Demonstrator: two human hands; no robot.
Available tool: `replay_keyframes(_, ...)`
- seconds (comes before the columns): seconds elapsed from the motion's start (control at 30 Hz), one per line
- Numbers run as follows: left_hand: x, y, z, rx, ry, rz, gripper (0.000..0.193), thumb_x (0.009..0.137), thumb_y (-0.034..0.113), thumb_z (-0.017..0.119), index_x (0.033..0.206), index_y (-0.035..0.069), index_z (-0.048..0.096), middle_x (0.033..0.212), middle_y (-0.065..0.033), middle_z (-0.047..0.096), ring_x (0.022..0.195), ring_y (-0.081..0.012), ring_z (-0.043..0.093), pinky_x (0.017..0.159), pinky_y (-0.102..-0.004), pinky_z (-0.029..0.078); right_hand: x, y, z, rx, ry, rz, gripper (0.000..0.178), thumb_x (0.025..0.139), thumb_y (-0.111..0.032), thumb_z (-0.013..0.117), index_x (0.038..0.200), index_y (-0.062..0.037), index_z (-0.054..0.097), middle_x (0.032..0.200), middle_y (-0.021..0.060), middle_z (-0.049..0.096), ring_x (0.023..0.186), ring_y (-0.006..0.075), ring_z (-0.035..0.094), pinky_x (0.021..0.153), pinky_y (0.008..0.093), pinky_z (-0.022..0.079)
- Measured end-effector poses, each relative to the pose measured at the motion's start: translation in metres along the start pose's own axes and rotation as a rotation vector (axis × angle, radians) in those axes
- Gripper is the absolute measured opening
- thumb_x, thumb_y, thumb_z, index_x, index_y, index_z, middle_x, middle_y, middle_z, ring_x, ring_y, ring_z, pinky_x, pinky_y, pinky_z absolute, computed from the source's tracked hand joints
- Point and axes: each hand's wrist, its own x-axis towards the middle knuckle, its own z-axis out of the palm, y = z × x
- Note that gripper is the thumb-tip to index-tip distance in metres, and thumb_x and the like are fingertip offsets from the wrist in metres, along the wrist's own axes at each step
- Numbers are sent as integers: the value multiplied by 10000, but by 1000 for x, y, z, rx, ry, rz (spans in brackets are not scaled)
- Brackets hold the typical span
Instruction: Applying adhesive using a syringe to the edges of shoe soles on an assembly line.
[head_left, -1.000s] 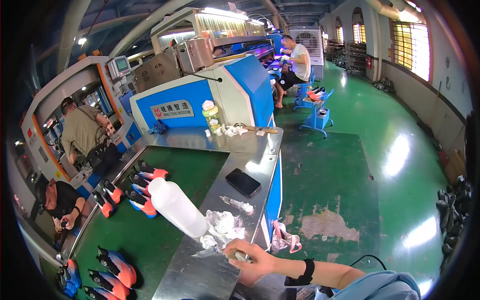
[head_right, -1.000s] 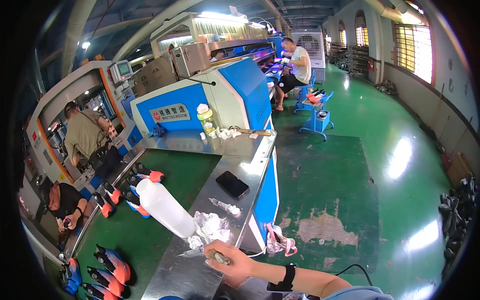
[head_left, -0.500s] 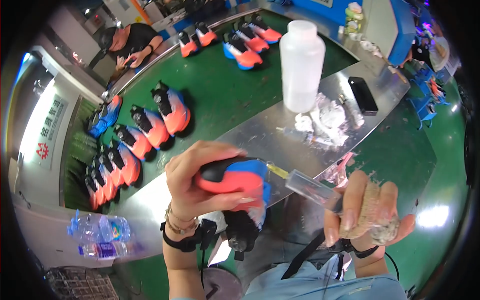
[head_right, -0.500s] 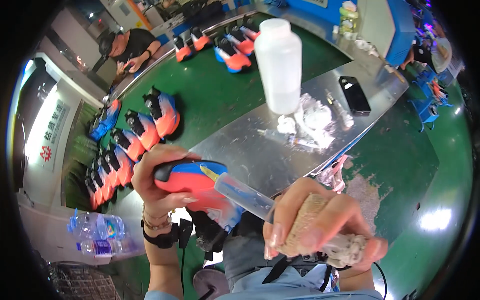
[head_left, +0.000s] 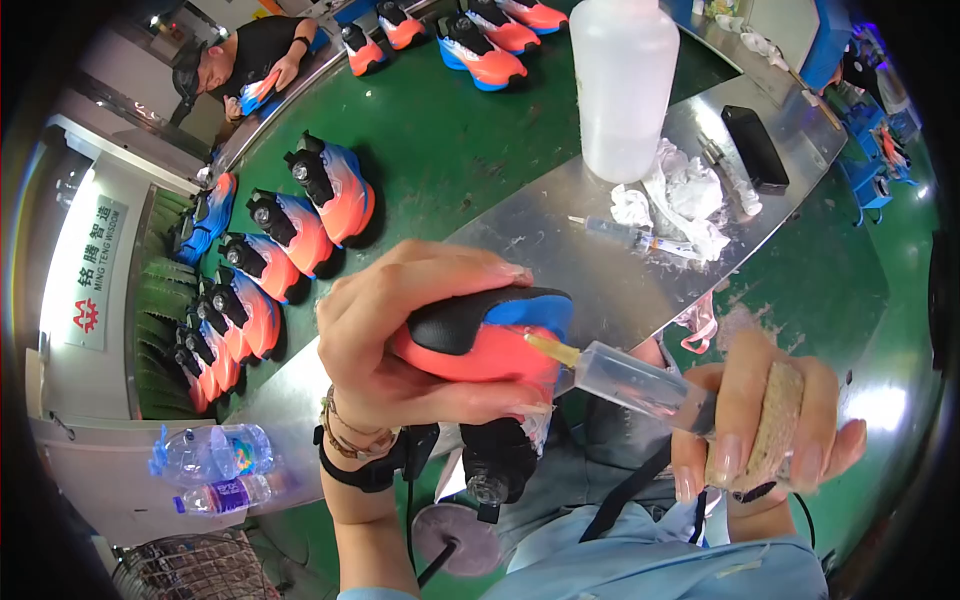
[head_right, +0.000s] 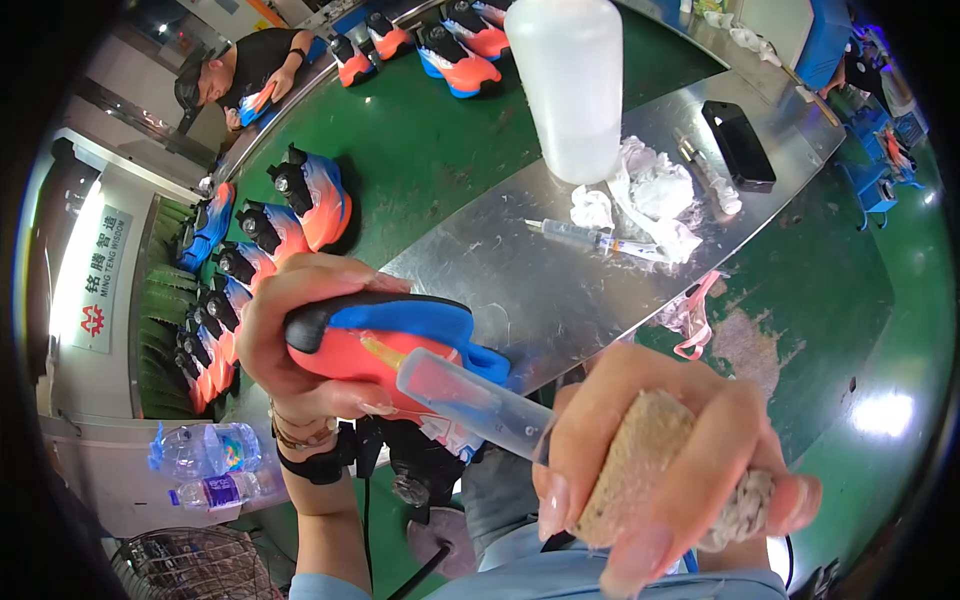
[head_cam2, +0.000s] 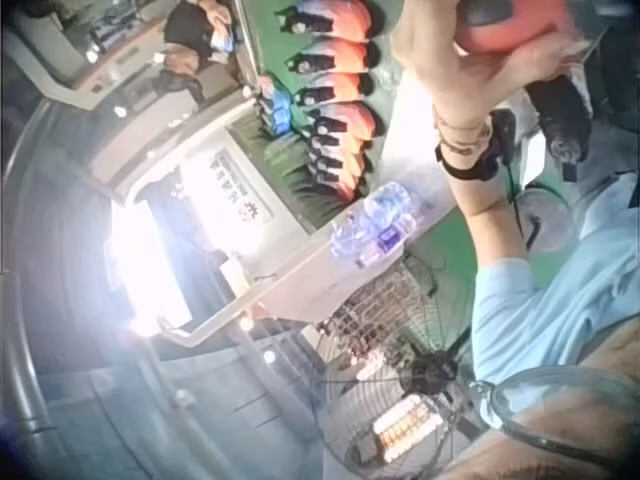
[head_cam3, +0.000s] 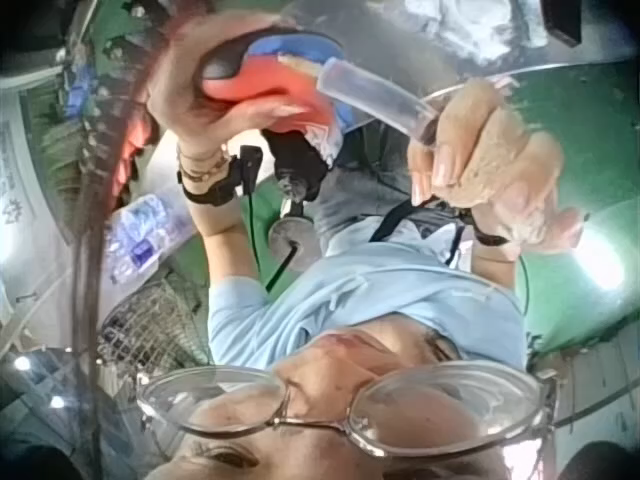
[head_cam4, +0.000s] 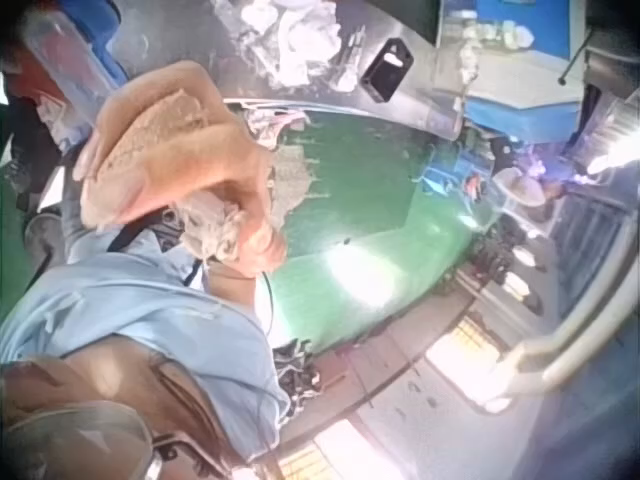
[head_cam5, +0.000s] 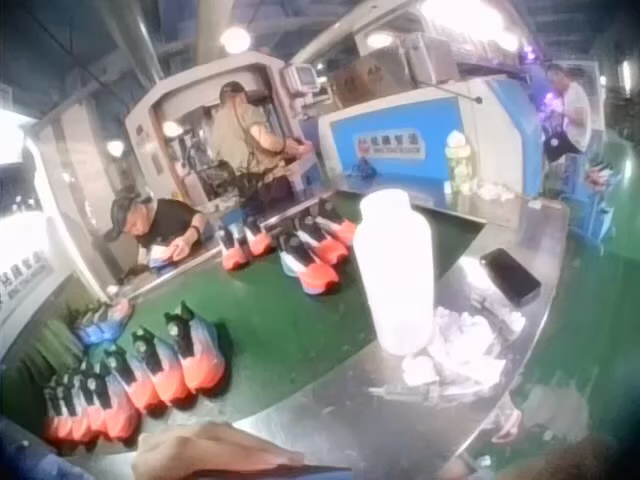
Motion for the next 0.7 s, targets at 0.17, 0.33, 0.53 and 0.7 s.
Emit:
replay_keyframes(0.17,-6,-14,-16,18,-2,0,670,525,282,879,995,-84,572,885,-189,641,795,-258,656,691,-324,539,-3,18,-6,-106,36,-31,434,927,-441,406,766,-107,632,904,172,494,643,319,593,611,366,550)
replay_keyframes(0.33,-21,-23,-23,-13,142,-188,760,535,353,869,1024,-111,518,918,-199,613,792,-278,648,693,-359,541,-11,37,-24,-109,42,34,544,920,-478,392,636,-105,668,848,153,517,598,278,579,570,326,543)
replay_keyframes(0.53,-29,-30,-25,134,325,-300,870,572,610,753,1018,-88,487,936,-185,585,782,-269,632,696,-361,533,-19,59,-24,-56,215,51,563,913,-485,397,598,-98,657,815,143,524,559,254,560,541,316,536)
replay_keyframes(0.7,-27,-36,-29,297,357,-333,900,631,700,643,1047,-83,490,912,-172,579,802,-265,610,719,-366,515,-31,71,-31,25,233,54,599,902,-523,363,783,-59,723,881,219,547,685,257,583,658,304,475)
